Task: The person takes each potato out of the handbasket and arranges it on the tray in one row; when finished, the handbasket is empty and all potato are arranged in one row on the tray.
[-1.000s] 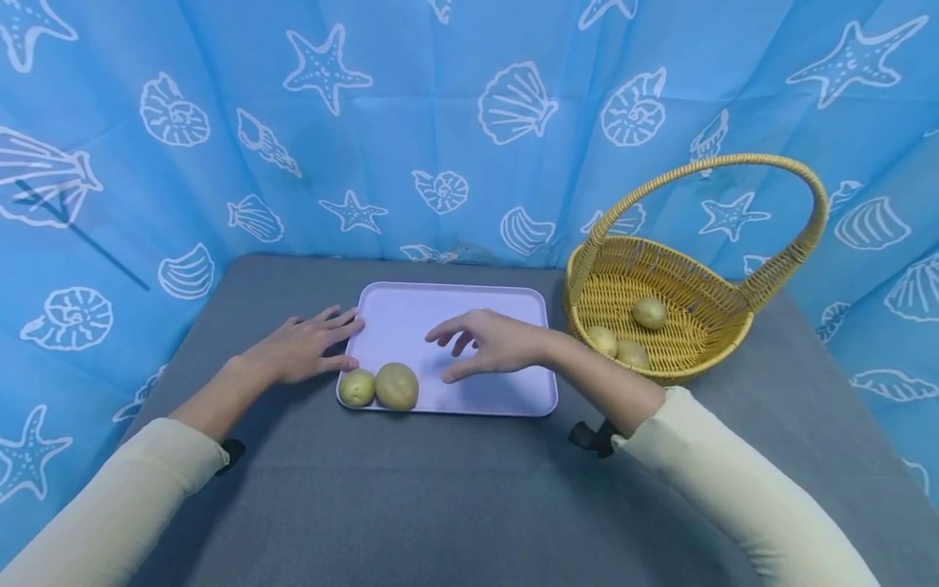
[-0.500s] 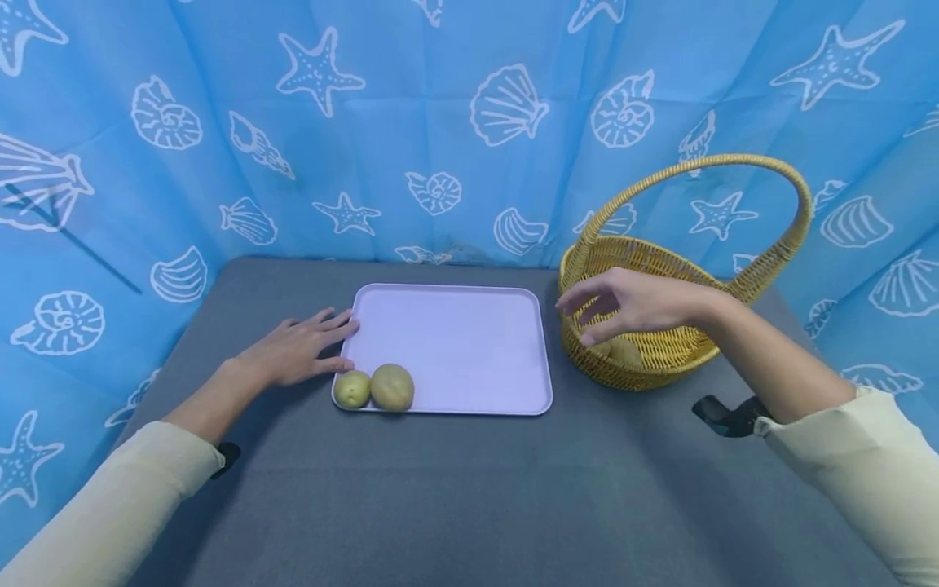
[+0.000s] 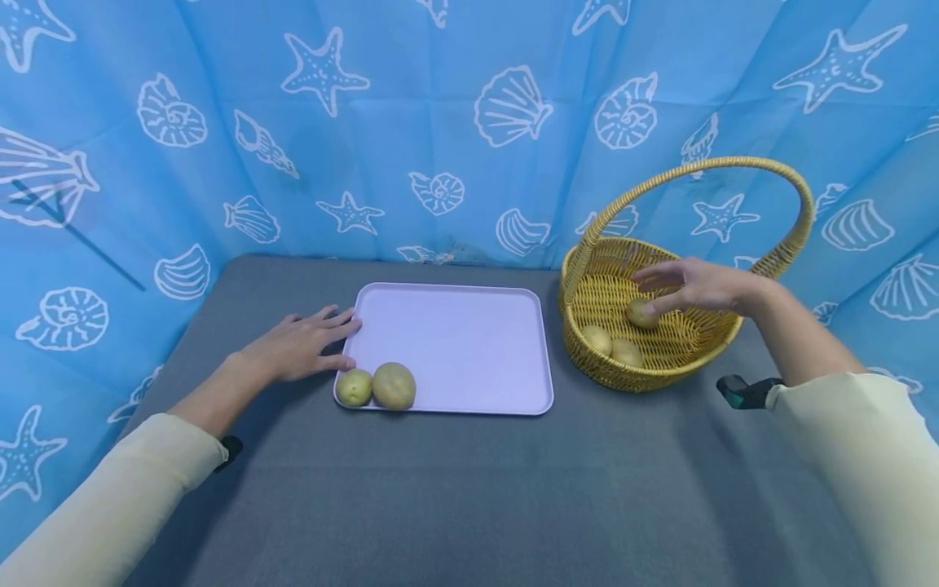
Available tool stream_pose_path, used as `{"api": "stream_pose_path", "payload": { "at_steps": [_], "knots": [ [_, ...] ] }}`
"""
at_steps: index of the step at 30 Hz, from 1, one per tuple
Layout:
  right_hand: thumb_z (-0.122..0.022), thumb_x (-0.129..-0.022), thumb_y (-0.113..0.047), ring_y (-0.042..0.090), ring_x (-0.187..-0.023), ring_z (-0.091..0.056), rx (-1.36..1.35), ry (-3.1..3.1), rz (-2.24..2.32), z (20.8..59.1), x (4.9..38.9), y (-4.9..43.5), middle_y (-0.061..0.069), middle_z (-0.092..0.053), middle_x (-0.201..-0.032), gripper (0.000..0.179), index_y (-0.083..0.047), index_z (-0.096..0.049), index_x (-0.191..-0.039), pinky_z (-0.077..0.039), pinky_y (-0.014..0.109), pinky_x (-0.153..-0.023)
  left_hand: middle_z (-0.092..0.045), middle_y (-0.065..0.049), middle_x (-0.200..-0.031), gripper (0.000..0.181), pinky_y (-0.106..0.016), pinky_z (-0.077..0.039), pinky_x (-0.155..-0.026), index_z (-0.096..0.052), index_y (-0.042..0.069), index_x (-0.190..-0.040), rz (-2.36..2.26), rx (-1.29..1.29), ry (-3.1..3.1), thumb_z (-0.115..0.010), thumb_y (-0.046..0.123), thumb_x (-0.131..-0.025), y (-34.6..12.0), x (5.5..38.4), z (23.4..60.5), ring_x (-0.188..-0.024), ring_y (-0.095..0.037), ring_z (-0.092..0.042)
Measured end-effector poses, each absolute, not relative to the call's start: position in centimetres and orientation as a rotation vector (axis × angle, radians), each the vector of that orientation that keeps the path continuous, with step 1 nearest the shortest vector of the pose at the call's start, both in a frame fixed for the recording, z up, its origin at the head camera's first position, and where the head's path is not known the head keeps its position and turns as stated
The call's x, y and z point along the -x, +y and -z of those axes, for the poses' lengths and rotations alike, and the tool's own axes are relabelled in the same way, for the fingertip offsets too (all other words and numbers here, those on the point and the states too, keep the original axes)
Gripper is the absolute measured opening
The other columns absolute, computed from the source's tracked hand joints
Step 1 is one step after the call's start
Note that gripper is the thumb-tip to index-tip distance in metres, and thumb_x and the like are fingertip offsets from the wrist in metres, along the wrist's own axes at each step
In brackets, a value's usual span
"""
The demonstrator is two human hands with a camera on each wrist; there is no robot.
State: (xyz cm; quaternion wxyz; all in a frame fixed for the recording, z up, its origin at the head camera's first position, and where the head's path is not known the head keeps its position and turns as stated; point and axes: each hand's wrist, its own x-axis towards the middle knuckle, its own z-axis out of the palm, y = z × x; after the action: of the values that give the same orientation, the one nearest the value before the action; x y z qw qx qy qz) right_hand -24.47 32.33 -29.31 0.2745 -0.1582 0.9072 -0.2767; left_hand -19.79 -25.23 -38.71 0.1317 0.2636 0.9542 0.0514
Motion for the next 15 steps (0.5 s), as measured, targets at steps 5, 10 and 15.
{"api": "stream_pose_path", "payload": {
  "at_steps": [5,10,15],
  "knots": [
    [-0.068,-0.095,-0.029,0.056,-0.131,-0.039,0.333,2.403,0.67,30.1,25.3,33.1,0.038,-0.031,-0.15,0.075,0.004,-0.031,-0.151,-0.04,0.065,-0.102,-0.024,-0.015,-0.162,0.076,-0.074,-0.017,-0.11,-0.032,0.012,-0.156,-0.144,-0.757,2.759,-0.055,0.055,-0.097,-25.3,19.9,38.8,-0.148,-0.044,-0.016],
    [-0.066,-0.097,-0.027,0.054,-0.133,-0.04,0.271,2.292,0.725,30.5,26.0,33.4,0.04,-0.029,-0.15,0.077,0.004,-0.024,-0.154,-0.044,0.059,-0.102,-0.024,-0.015,-0.162,0.076,-0.073,-0.018,-0.109,-0.032,0.012,-0.156,-0.121,-0.748,2.761,-0.054,0.056,-0.098,-25.2,19.8,38.8,-0.148,-0.044,-0.016],
    [-0.066,-0.095,-0.025,0.049,-0.13,-0.046,0.127,2.134,0.893,31.8,27.0,34.4,0.038,-0.035,-0.147,0.083,-0.002,-0.017,-0.157,-0.046,0.057,-0.101,-0.024,-0.014,-0.162,0.076,-0.074,-0.018,-0.109,-0.032,0.011,-0.156,-0.118,-0.748,2.771,-0.054,0.055,-0.098,-25.2,19.7,38.7,-0.148,-0.044,-0.017]
  ]
}}
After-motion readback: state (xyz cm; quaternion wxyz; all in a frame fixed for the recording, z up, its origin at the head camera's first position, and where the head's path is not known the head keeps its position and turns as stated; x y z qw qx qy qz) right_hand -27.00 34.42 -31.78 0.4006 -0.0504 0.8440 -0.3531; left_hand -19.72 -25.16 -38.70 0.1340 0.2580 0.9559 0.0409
